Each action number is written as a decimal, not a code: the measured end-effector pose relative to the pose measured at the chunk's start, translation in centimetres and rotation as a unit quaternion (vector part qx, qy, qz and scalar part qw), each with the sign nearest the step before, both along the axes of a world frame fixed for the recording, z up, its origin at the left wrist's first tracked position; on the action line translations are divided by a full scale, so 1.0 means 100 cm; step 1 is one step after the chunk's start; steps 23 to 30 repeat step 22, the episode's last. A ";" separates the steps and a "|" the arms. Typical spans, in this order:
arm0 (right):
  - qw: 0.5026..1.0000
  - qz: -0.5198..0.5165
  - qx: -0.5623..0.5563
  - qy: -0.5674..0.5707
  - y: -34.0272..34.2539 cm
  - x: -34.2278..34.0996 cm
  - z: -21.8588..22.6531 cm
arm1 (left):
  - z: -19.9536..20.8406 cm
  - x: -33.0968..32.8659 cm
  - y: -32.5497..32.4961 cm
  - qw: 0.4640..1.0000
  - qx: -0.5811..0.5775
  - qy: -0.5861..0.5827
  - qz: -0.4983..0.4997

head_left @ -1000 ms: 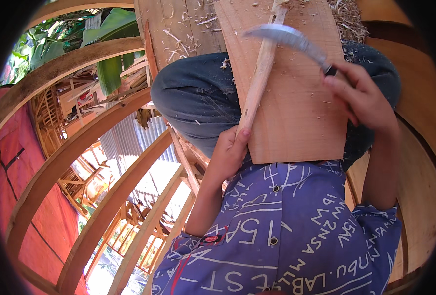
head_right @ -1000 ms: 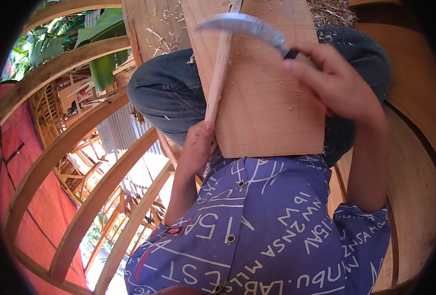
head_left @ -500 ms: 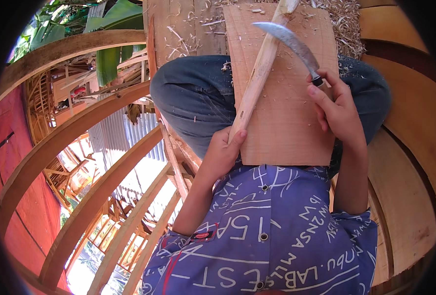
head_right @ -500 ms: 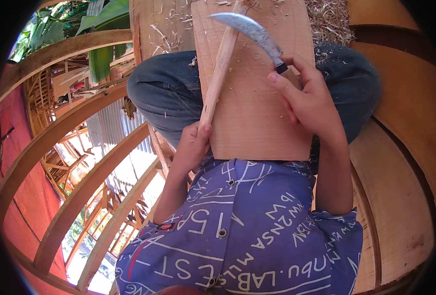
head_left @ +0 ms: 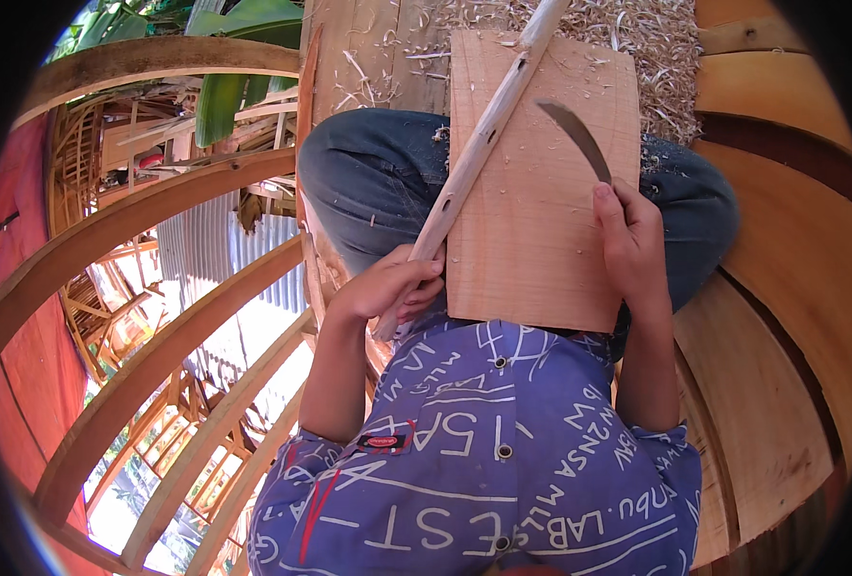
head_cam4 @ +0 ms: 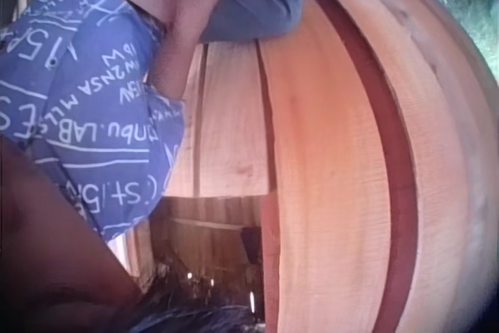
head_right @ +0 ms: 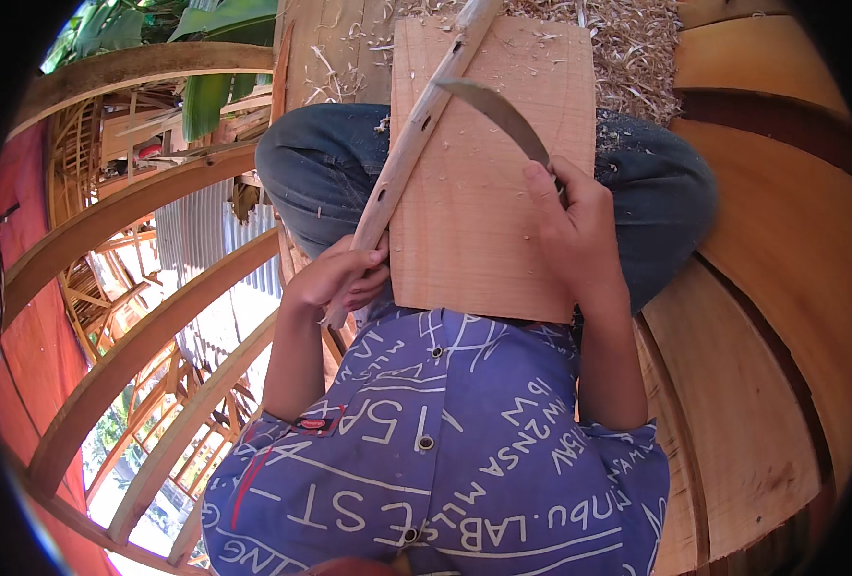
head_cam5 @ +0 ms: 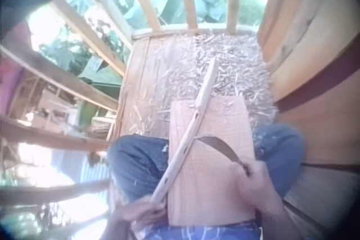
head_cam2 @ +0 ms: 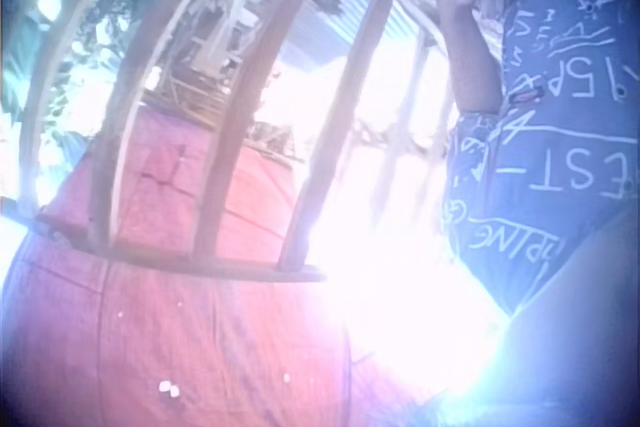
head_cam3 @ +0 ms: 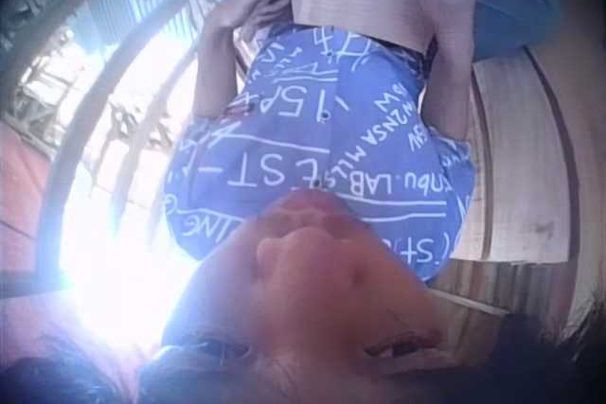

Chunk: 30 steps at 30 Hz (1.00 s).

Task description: The person sits cross-legged on a wooden platform and uses a curved knife to carve a long, thin wooden stick. They hold the stick with their left hand and scrape the surface with the knife in their right hand, creating wood shavings that accumulate on the platform.

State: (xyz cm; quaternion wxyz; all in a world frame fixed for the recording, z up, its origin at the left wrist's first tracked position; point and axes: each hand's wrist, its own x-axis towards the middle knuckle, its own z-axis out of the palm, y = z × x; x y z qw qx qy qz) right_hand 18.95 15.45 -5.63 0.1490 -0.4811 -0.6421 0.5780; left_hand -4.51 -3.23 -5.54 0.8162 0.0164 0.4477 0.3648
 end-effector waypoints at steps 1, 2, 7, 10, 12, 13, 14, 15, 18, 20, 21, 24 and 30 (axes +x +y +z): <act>0.999 0.025 0.035 -0.028 -0.002 -0.005 0.001 | 0.000 -0.001 -0.002 1.000 -0.003 0.012 -0.014; 0.995 0.036 0.057 -0.068 -0.003 -0.011 0.007 | 0.001 -0.002 -0.003 0.999 -0.006 0.025 -0.029; 0.967 0.119 0.119 -0.194 -0.005 -0.026 0.019 | 0.010 0.002 -0.007 0.994 0.005 0.091 -0.064; 0.944 0.164 0.154 -0.242 -0.006 -0.030 0.018 | 0.009 0.005 -0.011 0.993 0.015 0.107 -0.057; 0.933 0.178 0.168 -0.265 -0.006 -0.033 0.018 | 0.007 0.004 -0.013 0.993 0.020 0.106 -0.056; 0.929 0.177 0.174 -0.273 -0.007 -0.034 0.017 | 0.005 0.003 -0.013 0.993 0.023 0.104 -0.057; 0.926 0.176 0.181 -0.280 -0.007 -0.036 0.017 | 0.004 0.002 -0.013 0.993 0.025 0.101 -0.059; 0.924 0.174 0.180 -0.289 -0.007 -0.037 0.017 | 0.003 0.002 -0.013 0.991 0.030 0.111 -0.068; 0.918 0.169 0.167 -0.316 -0.004 -0.043 0.018 | 0.001 -0.001 -0.013 0.982 0.047 0.151 -0.104; 0.916 0.167 0.149 -0.334 0.002 -0.047 0.024 | 0.000 -0.002 -0.012 0.969 0.063 0.193 -0.138; 0.908 0.171 0.147 -0.354 0.004 -0.048 0.022 | -0.001 -0.004 -0.012 0.968 0.051 0.190 -0.157; 0.900 0.176 0.144 -0.373 0.007 -0.048 0.019 | -0.002 -0.007 -0.011 0.966 0.038 0.188 -0.175; 0.900 0.176 0.144 -0.373 0.007 -0.048 0.019 | -0.002 -0.007 -0.011 0.966 0.038 0.188 -0.175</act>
